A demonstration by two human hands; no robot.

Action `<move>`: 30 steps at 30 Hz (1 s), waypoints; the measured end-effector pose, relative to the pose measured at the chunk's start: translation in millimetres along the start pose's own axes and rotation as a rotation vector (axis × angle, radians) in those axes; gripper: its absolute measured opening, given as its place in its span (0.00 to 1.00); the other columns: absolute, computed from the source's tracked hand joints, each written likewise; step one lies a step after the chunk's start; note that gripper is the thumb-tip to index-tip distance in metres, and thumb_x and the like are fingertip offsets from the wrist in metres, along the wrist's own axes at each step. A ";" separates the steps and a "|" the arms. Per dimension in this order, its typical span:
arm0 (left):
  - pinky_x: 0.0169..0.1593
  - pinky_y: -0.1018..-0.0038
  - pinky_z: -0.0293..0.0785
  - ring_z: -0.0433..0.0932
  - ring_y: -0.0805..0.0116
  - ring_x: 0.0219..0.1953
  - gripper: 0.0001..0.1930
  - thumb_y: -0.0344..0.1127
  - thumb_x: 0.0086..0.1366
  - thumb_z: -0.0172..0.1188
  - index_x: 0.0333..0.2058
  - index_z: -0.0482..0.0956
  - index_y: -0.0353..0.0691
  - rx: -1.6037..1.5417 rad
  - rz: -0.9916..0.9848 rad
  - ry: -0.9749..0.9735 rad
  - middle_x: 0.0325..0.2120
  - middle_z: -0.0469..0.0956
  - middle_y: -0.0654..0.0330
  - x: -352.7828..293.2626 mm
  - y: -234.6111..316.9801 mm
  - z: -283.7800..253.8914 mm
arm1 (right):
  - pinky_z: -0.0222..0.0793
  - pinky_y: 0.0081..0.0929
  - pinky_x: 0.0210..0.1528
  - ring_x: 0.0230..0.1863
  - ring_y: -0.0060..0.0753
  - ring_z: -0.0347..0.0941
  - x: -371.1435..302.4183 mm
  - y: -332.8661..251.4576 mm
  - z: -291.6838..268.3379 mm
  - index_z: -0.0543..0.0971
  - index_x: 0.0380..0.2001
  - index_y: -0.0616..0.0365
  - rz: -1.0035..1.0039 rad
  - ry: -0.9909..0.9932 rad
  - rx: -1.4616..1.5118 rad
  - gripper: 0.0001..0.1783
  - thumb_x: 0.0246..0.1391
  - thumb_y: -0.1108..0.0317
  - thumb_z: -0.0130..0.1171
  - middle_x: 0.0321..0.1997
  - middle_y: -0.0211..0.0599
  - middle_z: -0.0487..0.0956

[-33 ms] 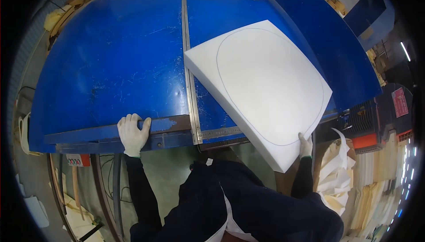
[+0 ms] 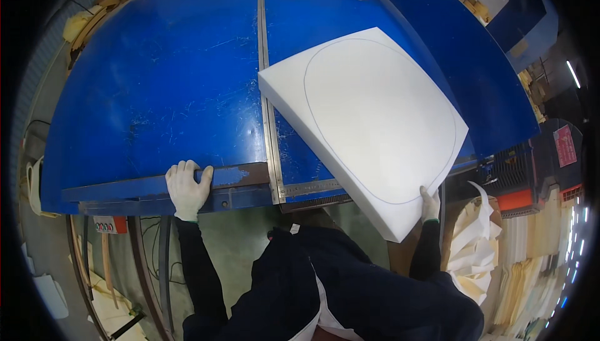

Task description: The person uses a vertical band saw to cut a circular shape from a white foam sheet. They position the foam on the blue table, guide it through the blade, and then remove the offcuts. The offcuts are placed into a basket on the floor.

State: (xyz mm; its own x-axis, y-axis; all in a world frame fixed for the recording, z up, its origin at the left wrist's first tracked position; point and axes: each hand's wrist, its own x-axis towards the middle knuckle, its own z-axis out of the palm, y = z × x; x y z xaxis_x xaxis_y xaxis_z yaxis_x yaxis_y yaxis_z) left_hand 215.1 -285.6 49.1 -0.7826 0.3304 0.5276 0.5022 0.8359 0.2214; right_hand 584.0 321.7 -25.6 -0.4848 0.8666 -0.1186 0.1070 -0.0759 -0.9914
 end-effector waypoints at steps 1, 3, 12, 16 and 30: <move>0.46 0.58 0.66 0.73 0.53 0.35 0.14 0.46 0.59 0.68 0.29 0.76 0.43 -0.002 0.005 -0.002 0.27 0.73 0.58 1.2 -1.6 -2.4 | 0.65 0.35 0.67 0.63 0.41 0.70 3.6 0.8 13.9 0.57 0.68 0.77 -0.007 -0.011 -0.006 0.41 0.59 0.73 0.65 0.65 0.52 0.71; 0.46 0.58 0.66 0.73 0.53 0.35 0.14 0.45 0.58 0.68 0.28 0.76 0.43 -0.005 0.012 -0.004 0.27 0.73 0.58 2.7 -0.6 -5.2 | 0.65 0.35 0.66 0.62 0.41 0.71 10.8 -6.1 36.6 0.58 0.68 0.78 -0.024 -0.034 -0.019 0.39 0.59 0.73 0.65 0.64 0.53 0.72; 0.44 0.59 0.65 0.72 0.53 0.34 0.13 0.40 0.55 0.69 0.28 0.75 0.43 -0.027 0.013 -0.039 0.26 0.72 0.59 5.6 -0.6 -13.4 | 0.70 0.34 0.61 0.57 0.40 0.74 73.2 -14.7 108.5 0.63 0.65 0.76 -0.016 -0.158 -0.081 0.37 0.60 0.66 0.65 0.60 0.51 0.75; 0.45 0.58 0.65 0.72 0.53 0.34 0.12 0.41 0.56 0.69 0.27 0.76 0.42 -0.043 -0.008 -0.073 0.25 0.73 0.59 9.7 2.6 -11.5 | 0.71 0.35 0.59 0.56 0.40 0.75 95.1 -34.4 142.7 0.63 0.65 0.75 -0.063 -0.281 -0.076 0.37 0.62 0.60 0.64 0.58 0.50 0.76; 0.41 0.64 0.79 0.83 0.53 0.43 0.27 0.55 0.64 0.65 0.43 0.78 0.30 -0.469 -0.419 -0.635 0.37 0.83 0.44 148.9 0.7 44.0 | 0.75 0.34 0.55 0.54 0.39 0.78 90.3 -11.4 190.0 0.70 0.60 0.78 0.141 -0.149 -0.144 0.40 0.70 0.43 0.49 0.55 0.52 0.79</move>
State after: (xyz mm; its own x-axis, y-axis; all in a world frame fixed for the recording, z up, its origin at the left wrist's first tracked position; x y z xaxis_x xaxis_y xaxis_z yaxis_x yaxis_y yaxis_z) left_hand 82.7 -216.5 91.8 -0.9221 0.3346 -0.1944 0.1192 0.7235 0.6800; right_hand 374.0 307.1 -35.7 -0.5777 0.7694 -0.2726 0.2998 -0.1106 -0.9476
